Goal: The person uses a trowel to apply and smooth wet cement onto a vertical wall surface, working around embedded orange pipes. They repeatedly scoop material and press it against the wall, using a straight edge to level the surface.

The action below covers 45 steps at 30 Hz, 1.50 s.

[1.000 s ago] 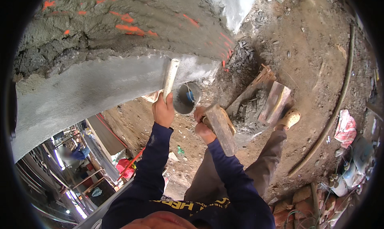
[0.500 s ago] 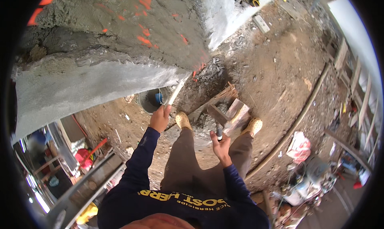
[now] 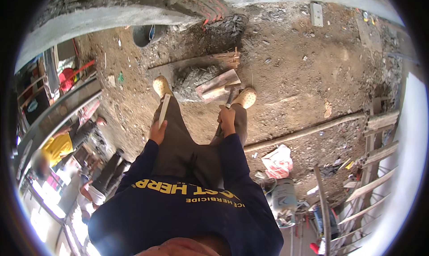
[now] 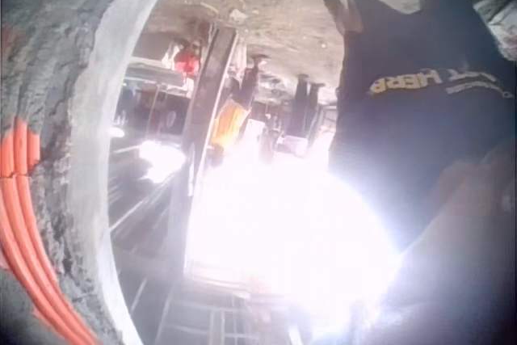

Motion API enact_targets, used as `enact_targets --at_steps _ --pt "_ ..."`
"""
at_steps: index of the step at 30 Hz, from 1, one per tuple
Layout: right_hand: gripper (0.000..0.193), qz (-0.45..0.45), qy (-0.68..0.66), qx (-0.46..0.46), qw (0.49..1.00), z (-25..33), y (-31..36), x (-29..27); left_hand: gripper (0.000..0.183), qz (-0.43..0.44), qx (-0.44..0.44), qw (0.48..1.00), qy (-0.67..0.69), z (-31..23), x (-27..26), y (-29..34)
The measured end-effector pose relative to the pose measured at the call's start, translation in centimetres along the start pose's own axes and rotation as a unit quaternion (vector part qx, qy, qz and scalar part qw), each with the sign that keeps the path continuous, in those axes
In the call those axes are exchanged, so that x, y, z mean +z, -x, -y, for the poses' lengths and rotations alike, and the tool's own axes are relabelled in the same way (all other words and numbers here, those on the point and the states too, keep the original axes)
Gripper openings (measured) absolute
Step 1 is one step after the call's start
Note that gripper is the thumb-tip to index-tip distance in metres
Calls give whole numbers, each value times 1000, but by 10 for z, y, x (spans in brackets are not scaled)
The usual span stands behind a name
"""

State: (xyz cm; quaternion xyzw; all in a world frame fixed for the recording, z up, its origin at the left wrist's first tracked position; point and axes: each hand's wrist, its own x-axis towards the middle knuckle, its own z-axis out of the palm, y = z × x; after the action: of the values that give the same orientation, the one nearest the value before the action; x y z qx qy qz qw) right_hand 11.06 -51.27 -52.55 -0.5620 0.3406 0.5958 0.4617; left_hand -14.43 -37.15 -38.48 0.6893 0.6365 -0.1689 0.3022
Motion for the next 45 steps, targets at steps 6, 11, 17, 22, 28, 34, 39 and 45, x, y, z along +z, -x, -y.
enact_targets --at_steps 6,11,17,22,28,34,39,45 --pt "25 -1 -48 48 998 13 -4 -18 52 50 -25 994 98 -68 24 29" --pt "28 74 2 37 997 13 11 -26 44 51 -35 993 100 -35 34 56" --pt "26 15 334 -72 940 71 159 -70 49 86 -189 976 64 102 -5 166" --pt "16 -44 560 -71 824 104 308 -110 18 137 -176 874 431 123 7 318" --pt "14 157 585 -255 754 95 364 -160 25 70 -147 859 485 69 58 373" --pt "16 115 638 -188 738 183 370 -150 24 52 -187 851 488 -49 75 379" --pt "17 122 659 -161 725 235 366 -160 24 29 -219 845 487 -112 47 392" --pt "20 149 701 -166 678 285 350 -169 27 8 -250 832 495 -147 62 439"
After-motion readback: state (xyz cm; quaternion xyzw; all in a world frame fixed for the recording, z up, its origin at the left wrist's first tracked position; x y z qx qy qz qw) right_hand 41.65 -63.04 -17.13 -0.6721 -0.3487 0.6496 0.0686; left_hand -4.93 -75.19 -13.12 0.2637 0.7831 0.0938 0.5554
